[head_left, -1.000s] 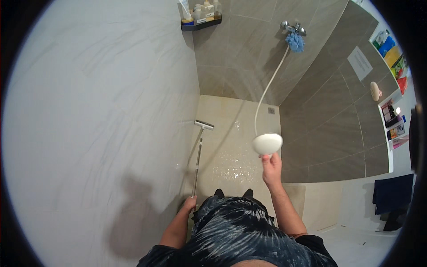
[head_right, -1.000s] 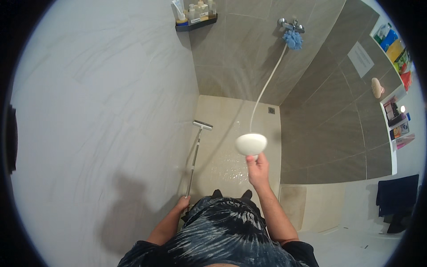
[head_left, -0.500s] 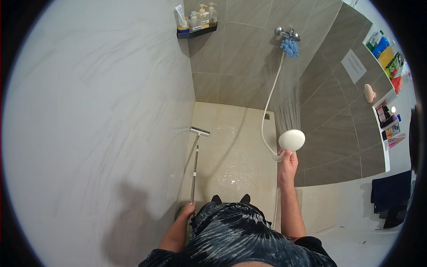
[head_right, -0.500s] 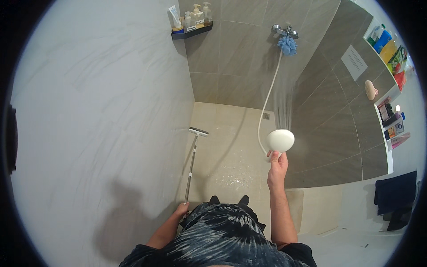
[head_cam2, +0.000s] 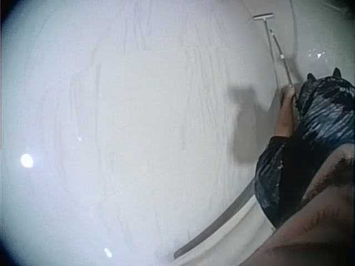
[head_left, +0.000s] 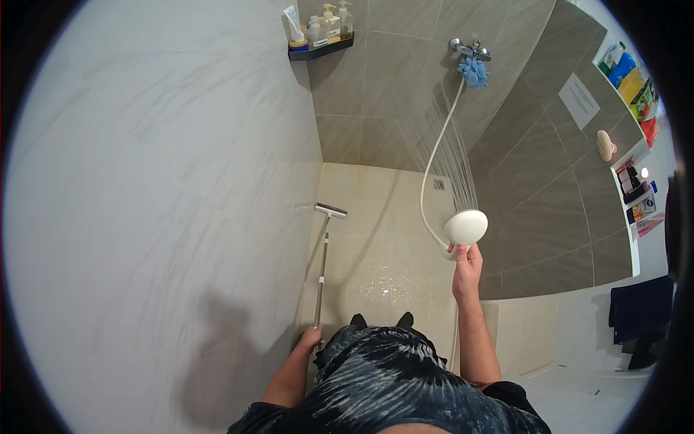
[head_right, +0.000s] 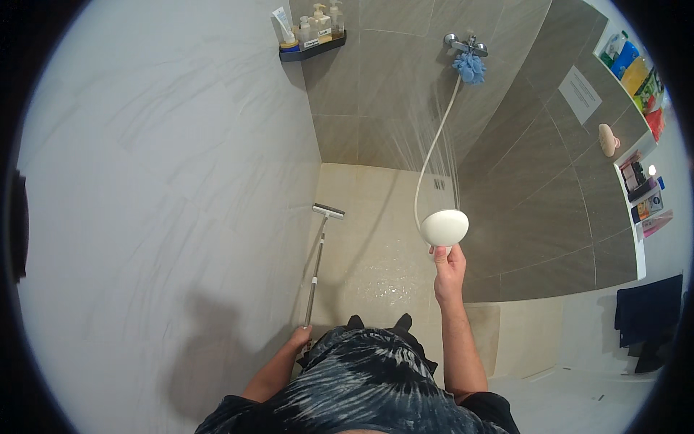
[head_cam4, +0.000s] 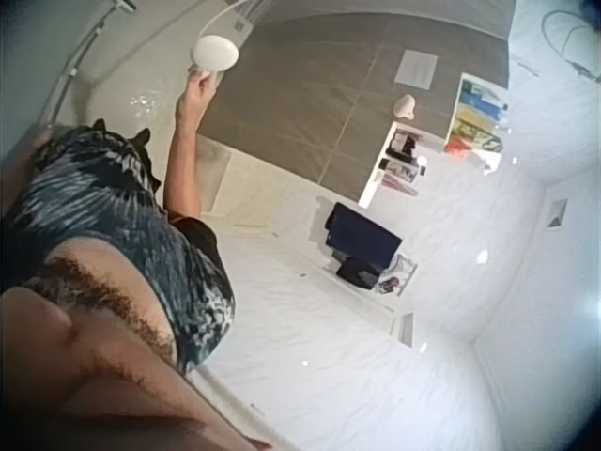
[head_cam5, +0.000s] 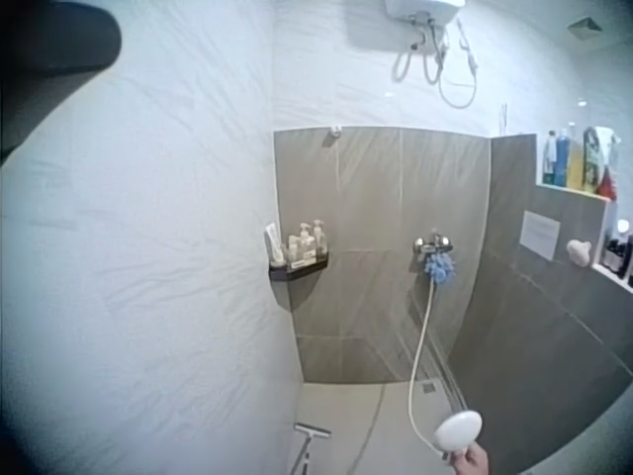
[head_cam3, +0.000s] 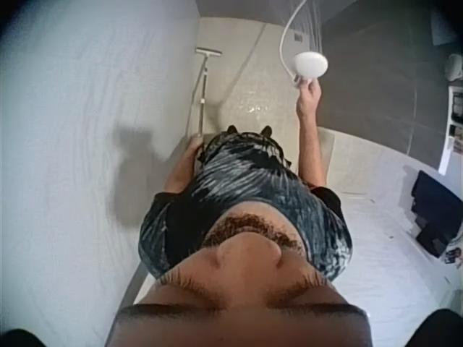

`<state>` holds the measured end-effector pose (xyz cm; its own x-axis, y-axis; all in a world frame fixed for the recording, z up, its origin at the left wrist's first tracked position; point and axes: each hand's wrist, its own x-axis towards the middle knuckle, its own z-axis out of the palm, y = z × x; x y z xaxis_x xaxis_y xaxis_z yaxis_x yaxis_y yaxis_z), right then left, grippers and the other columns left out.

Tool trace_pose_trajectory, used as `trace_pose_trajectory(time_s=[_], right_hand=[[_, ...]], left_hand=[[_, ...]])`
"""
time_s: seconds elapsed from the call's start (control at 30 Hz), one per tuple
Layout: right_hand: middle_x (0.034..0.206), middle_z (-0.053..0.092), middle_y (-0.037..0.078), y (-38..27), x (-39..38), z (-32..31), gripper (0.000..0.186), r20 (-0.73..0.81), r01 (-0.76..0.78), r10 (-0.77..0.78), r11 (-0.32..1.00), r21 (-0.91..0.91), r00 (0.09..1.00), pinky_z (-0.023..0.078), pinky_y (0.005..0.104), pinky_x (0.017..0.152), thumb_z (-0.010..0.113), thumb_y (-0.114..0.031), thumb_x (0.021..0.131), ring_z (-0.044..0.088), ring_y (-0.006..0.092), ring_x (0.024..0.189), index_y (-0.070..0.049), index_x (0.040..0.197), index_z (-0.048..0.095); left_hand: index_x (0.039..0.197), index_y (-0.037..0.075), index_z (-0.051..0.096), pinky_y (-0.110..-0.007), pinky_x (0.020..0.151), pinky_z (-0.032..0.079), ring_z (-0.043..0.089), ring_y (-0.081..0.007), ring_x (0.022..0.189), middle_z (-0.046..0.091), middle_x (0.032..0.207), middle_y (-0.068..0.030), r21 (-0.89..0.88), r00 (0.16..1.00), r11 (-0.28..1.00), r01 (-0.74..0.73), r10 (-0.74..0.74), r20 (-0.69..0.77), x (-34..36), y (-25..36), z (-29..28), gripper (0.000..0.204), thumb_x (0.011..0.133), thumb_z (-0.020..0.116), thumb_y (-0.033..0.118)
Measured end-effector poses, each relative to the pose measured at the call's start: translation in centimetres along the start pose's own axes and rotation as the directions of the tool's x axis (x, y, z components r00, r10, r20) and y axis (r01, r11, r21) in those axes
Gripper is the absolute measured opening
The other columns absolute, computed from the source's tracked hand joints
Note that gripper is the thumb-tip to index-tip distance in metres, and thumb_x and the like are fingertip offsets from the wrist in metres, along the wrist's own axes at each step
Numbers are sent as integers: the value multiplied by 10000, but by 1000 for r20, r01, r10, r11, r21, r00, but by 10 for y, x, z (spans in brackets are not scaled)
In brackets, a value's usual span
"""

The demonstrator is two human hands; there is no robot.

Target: Use a squeegee and a handheld showerhead to rinse and clean the floor of a tiled shower stall.

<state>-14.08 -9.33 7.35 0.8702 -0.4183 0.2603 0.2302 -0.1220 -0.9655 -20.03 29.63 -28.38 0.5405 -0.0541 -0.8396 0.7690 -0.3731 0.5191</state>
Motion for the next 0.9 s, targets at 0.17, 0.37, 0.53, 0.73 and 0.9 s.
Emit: trace_pose_trajectory(time_s=[0.17,0.37,0.53,0.73,0.9], right_hand=[[881,535,-11,17,7,-13,342,-109,-16,17,1000,4,994,345,273,763,509,-408,1008,455,97,828,-71,1009,572],[852,518,-2,8,16,-43,347,-381,41,-22,998,41,924,357,264,715,476,-406,1023,460,98,786,-72,979,560],[840,523,6,3,19,-59,381,-496,9,45,994,106,867,365,269,696,461,-437,1022,465,104,765,-72,960,552],[849,530,10,13,12,-71,382,-457,-26,106,984,177,883,366,270,708,469,-422,1019,465,115,765,-54,1027,570],[863,539,9,14,4,-69,405,-386,9,61,984,179,921,369,277,732,481,-418,1012,469,121,791,-33,1098,575]], left_hand=[[846,-47,594,-427,539,450,574,-262,563,593,691,-142,-21,1000,1000,1,-1,-8,8,-10,0,455,964,471,376],[865,-41,581,-426,533,448,566,-257,556,583,682,-140,-48,1000,998,30,-29,6,-1,-1,1,425,967,475,358],[862,-34,574,-421,525,441,561,-246,555,579,679,-128,-1,998,1000,0,-1,-65,11,-15,5,416,967,478,358],[863,-34,574,-408,534,446,556,-235,576,573,683,-128,-46,1000,999,-24,25,18,4,-5,4,429,964,486,373],[852,-31,578,-415,545,448,559,-245,585,584,700,-132,-17,1000,1000,-7,7,-19,7,1,1,442,966,487,386]])
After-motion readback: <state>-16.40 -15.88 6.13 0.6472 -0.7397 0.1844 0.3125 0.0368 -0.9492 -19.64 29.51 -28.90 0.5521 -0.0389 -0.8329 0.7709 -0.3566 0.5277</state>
